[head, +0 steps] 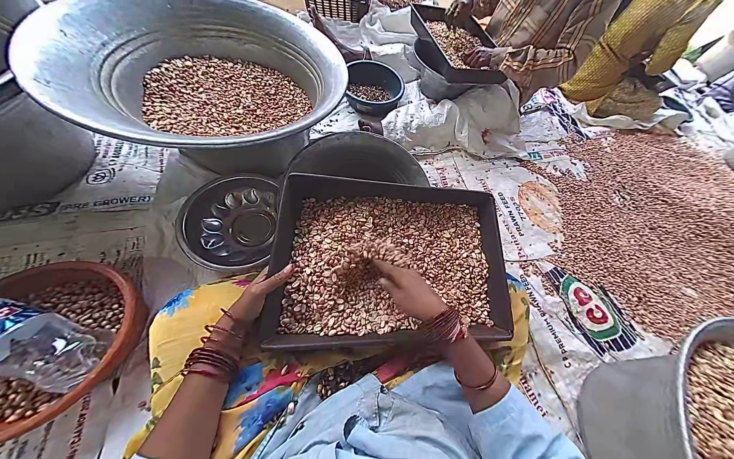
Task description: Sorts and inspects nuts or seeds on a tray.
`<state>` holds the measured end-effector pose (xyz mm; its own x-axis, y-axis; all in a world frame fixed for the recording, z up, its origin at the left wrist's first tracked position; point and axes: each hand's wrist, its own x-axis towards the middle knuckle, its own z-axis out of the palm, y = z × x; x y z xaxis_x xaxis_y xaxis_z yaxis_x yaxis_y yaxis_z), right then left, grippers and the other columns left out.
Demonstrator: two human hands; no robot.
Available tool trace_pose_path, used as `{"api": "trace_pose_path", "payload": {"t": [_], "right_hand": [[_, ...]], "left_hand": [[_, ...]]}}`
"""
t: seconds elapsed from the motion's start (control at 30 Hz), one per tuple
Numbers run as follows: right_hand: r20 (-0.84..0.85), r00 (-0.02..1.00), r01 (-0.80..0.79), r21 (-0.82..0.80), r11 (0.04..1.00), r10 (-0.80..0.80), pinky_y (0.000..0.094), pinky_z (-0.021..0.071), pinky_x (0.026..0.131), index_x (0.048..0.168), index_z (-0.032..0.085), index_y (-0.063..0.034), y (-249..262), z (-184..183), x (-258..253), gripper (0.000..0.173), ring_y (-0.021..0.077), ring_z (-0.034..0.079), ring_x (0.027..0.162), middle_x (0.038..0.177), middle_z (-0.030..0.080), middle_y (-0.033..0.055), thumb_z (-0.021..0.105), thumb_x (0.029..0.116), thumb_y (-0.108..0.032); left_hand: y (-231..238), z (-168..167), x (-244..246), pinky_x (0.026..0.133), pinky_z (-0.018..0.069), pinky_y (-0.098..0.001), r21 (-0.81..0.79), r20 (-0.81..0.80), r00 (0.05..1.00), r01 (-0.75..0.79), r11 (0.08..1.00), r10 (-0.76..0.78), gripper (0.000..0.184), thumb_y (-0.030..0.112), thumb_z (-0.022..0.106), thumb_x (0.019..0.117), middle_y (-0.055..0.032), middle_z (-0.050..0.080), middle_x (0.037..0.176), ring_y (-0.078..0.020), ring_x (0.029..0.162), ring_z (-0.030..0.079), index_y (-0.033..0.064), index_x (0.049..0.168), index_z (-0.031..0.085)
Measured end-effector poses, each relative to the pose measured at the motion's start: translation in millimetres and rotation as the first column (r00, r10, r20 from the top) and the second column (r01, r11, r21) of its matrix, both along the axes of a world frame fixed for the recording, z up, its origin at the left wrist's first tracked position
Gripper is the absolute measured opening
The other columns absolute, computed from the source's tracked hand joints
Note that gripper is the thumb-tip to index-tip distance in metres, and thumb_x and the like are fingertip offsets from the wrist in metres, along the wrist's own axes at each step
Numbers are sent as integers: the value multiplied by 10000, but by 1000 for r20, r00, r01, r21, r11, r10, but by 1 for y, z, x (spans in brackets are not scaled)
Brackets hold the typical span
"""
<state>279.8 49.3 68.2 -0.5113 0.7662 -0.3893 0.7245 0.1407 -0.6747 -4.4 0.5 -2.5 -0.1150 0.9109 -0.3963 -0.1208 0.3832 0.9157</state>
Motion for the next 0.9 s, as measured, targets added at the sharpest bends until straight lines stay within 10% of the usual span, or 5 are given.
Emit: {"api": "trace_pose_path", "payload": {"t": [0.37,0.53,0.63,0.73,0.9], "right_hand": [[187,799,474,388,790,-571,515,540,906,1467,521,-85,3,36,120,391,326,711,1021,1190,706,185,425,1090,-128],[516,734,474,76,877,-441,564,523,964,1590,256,-32,-10,18,88,605,419,690,1084,1199,666,279,461,1107,-333],[106,913,401,-61,914,-394,460,463,1078,1626,186,-12,-14,6,60,686,327,614,1252,1411,577,258,521,1082,-261],[-548,690,367,-298,881,-472,342,624,766,1493,369,-33,-9,9,47,462,182,704,994,1264,636,129,462,1042,-69],[-573,702,496,-35,868,-424,346,579,989,1401,535,-34,17,34,68,355,175,668,1193,1367,637,104,474,1053,-67]], "left_hand": [[2,1,-1,785,552,-166,8,11,1000,18,1000,-18,461,262,480,1036,38,632,1084,35,891,647,67,1446,398],[1,2,1,793,556,-165,11,20,1000,0,1000,0,424,232,478,1044,47,643,1070,38,888,652,65,1429,415],[1,3,1,784,556,-168,7,20,1000,-3,1000,3,423,240,473,1043,49,640,1050,35,874,652,65,1424,415],[1,2,1,770,563,-159,6,26,1000,-11,1000,11,426,251,490,1033,58,651,1029,39,863,660,75,1416,426],[1,1,1,746,565,-153,11,12,1000,-17,1000,17,401,257,486,1030,75,648,979,44,829,658,75,1386,446]]}}
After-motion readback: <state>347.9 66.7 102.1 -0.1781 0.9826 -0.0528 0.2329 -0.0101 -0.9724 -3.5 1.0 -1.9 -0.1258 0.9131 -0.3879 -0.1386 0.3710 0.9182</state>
